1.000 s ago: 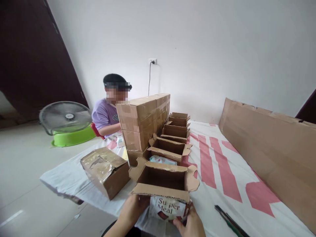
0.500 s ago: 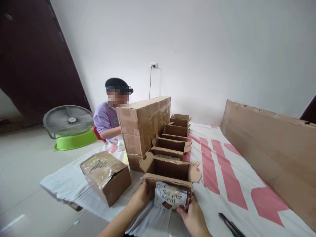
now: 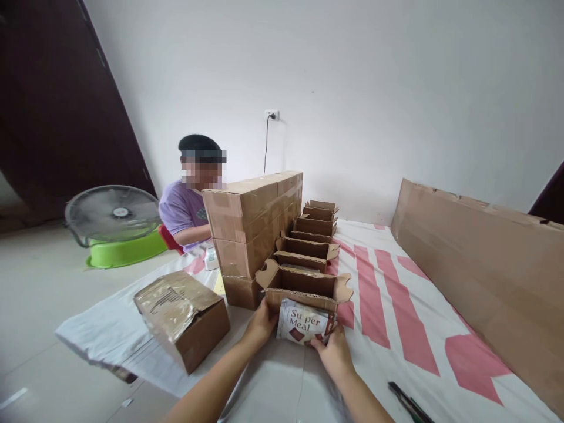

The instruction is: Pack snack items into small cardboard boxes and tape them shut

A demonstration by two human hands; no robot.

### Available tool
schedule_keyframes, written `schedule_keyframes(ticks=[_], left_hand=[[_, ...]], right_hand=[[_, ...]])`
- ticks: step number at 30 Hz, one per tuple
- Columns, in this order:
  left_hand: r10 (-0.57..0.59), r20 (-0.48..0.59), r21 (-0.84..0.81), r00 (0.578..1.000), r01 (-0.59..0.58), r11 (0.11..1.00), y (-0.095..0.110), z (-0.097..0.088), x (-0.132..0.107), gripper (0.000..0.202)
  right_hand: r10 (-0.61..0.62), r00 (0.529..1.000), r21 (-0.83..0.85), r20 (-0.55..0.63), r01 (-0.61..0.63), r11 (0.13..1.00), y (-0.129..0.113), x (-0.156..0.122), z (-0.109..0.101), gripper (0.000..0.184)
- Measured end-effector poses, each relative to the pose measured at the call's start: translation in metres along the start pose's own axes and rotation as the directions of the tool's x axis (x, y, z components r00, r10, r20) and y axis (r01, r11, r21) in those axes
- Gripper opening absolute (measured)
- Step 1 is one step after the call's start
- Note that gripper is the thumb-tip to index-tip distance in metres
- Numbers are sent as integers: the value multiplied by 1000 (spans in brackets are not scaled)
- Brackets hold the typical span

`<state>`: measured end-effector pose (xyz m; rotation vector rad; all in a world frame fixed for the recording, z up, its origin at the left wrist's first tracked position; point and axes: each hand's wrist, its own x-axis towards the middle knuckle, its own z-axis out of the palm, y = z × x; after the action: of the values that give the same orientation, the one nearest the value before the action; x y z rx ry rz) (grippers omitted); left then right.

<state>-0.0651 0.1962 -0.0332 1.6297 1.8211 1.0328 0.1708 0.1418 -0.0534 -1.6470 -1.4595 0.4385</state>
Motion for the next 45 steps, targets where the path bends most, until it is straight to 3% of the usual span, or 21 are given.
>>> schedule_keyframes(ticks=[7,14,17,20,24,27,34,39,45], left_hand=[[34,-106,-66,994,-41,997,-5,16,21,52],[129,-241,-131,962,-164,978,-20,16,5,31],[205,-282,-136,937,-251,958,-20,13,-6,40],[288,-248,-126,925,-326,937,-11,15,-14,55],[276,-163,12,947,-278,961,7,17,-24,45],[222,-180,91,958,-209,974,20,14,-28,39],[183,-198,52,963,-176,983,43,7,-9,30],[175,-184,17,967,-175,984,48,9,5,20],[141,-185,-5,972,-145,989,42,16,13,17]], right_hand=[[-11,999,21,-31,12,1000,4,24,15,50],[-65,993,46,-96,69,997,10,5,16,61],[-92,988,66,-123,100,993,9,0,16,63],[-108,984,89,-140,121,989,8,0,17,63],[-63,979,121,-193,88,989,8,-2,17,61],[-38,981,164,-191,70,984,4,-4,16,50],[-69,976,196,-205,110,975,-13,25,15,49],[-52,980,138,-191,80,987,-14,47,14,41],[-23,975,40,-220,33,999,-18,54,16,39]])
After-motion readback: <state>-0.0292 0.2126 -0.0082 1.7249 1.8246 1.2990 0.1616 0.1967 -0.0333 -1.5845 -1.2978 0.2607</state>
